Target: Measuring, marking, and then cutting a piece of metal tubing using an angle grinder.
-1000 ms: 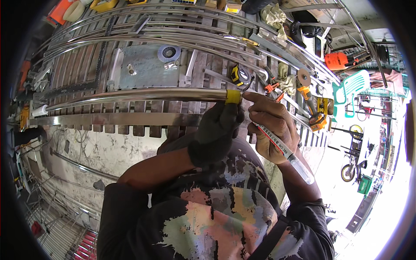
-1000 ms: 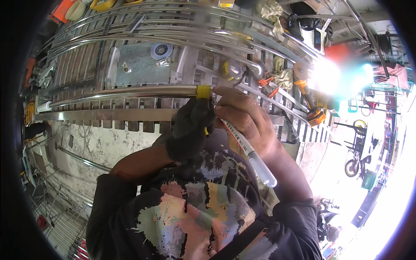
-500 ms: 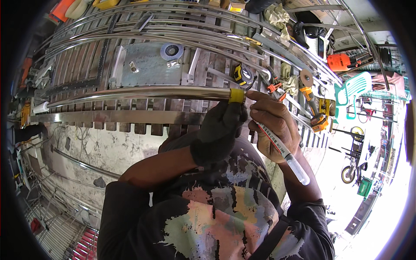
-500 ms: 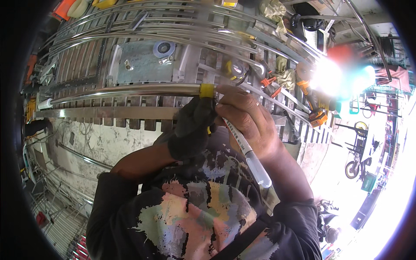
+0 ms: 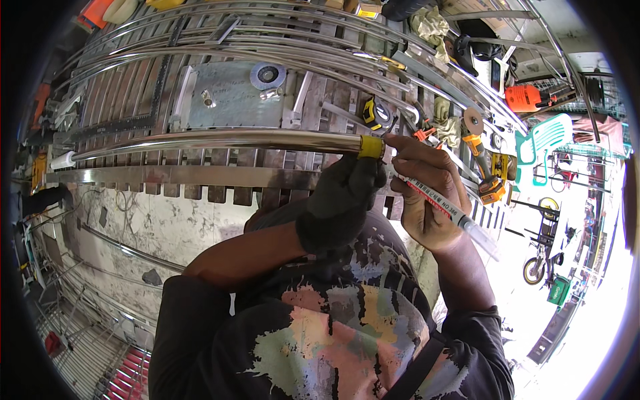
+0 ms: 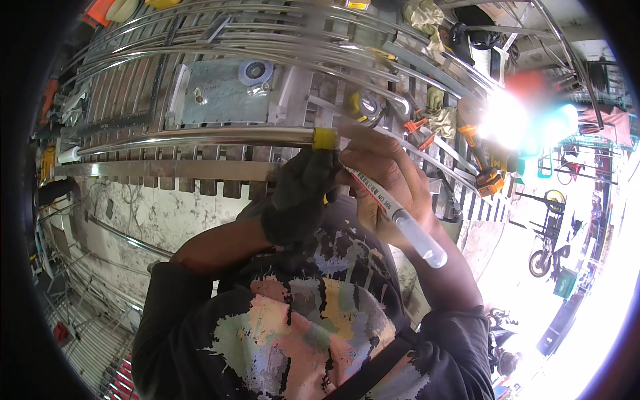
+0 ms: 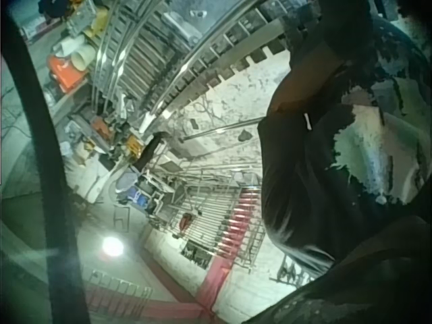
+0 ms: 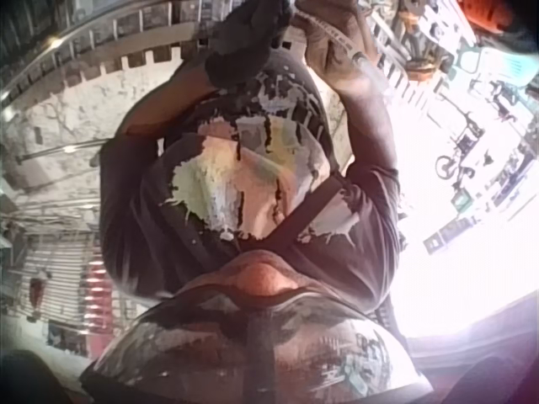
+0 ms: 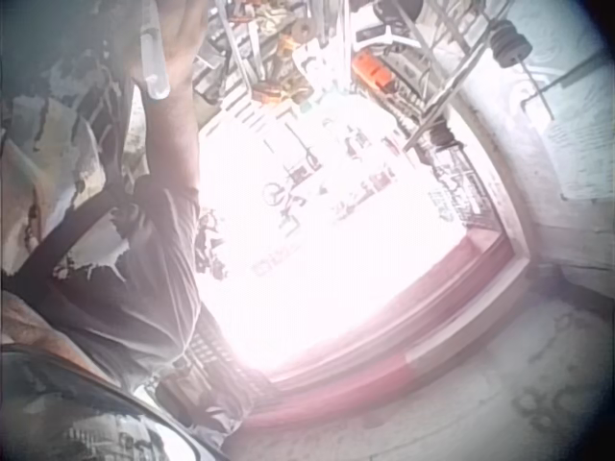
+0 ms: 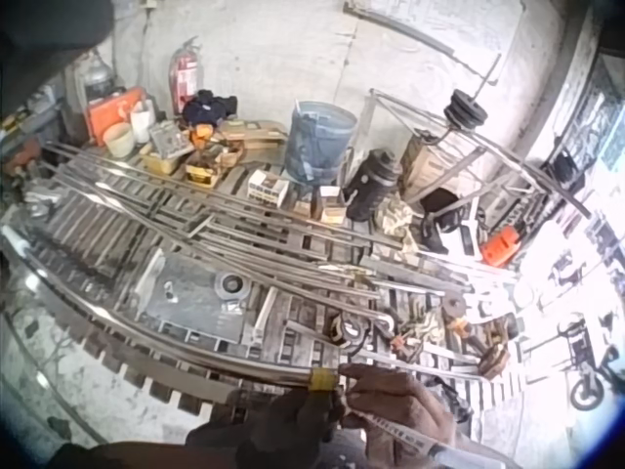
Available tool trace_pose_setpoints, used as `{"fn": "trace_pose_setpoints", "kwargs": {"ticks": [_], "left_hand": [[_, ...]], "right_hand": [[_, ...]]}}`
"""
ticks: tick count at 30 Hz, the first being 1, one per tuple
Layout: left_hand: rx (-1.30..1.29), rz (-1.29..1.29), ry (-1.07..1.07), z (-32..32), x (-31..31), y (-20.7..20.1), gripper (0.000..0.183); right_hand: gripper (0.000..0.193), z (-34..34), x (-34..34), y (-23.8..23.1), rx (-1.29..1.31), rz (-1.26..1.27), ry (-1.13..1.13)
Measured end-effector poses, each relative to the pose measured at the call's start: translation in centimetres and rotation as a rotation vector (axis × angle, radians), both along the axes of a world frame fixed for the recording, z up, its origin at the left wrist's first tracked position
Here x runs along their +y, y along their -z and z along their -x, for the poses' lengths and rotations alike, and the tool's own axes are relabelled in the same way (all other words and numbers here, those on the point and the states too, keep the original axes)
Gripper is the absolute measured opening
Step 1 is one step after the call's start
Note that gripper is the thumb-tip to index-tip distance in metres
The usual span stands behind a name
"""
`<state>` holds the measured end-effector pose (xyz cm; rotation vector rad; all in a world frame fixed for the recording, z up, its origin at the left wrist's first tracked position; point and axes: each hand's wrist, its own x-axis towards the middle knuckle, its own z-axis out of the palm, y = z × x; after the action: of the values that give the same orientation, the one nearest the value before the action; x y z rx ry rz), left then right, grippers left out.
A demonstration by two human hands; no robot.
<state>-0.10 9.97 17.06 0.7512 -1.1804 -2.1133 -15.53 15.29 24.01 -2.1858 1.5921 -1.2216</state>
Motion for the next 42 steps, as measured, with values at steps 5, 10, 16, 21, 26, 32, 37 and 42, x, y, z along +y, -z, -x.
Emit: {"fn": "trace_pose_setpoints", "kwargs": {"ticks": [5, 10, 16, 21, 26, 32, 37, 42], "left_hand": [[0.046, -0.023, -0.048, 0.3, 0.4, -0.1, 0.034], [0.103, -0.072, -0.101, 0.7, 0.6, -0.8, 0.035], [0.077, -0.035, -0.081, 0.5, 0.6, -0.9, 0.036], [0.148, -0.098, -0.097, 0.7, 0.7, -0.7, 0.035], [0.145, -0.128, -0.096, 0.5, 0.8, 0.2, 0.034], [0.065, -0.134, -0.040, 0.5, 0.9, 0.7, 0.031], [-0.019, -0.049, 0.014, -0.2, 0.6, 0.4, 0.033], [0.099, -0.163, -0.004, 0.0, 0.7, 0.4, 0.035]], "right_hand": [[0.013, -0.5, 0.0, -1.4, -0.059, -0.076, 0.038], [0.012, -0.3, -0.5, -1.4, -0.016, -0.032, 0.019], [0.014, 0.0, -1.1, -1.2, 0.006, 0.049, 0.063], [0.019, 0.0, -1.4, -1.5, 0.052, 0.049, 0.080], [0.016, 0.0, -1.5, -1.4, 0.030, 0.043, 0.074], [0.012, 0.4, -2.7, -2.9, -0.553, 0.003, 0.121], [0.025, 2.7, -5.6, -2.8, -0.785, -0.508, 0.120], [0.022, 3.3, -6.0, -3.0, -0.685, -0.635, 0.057]]}}
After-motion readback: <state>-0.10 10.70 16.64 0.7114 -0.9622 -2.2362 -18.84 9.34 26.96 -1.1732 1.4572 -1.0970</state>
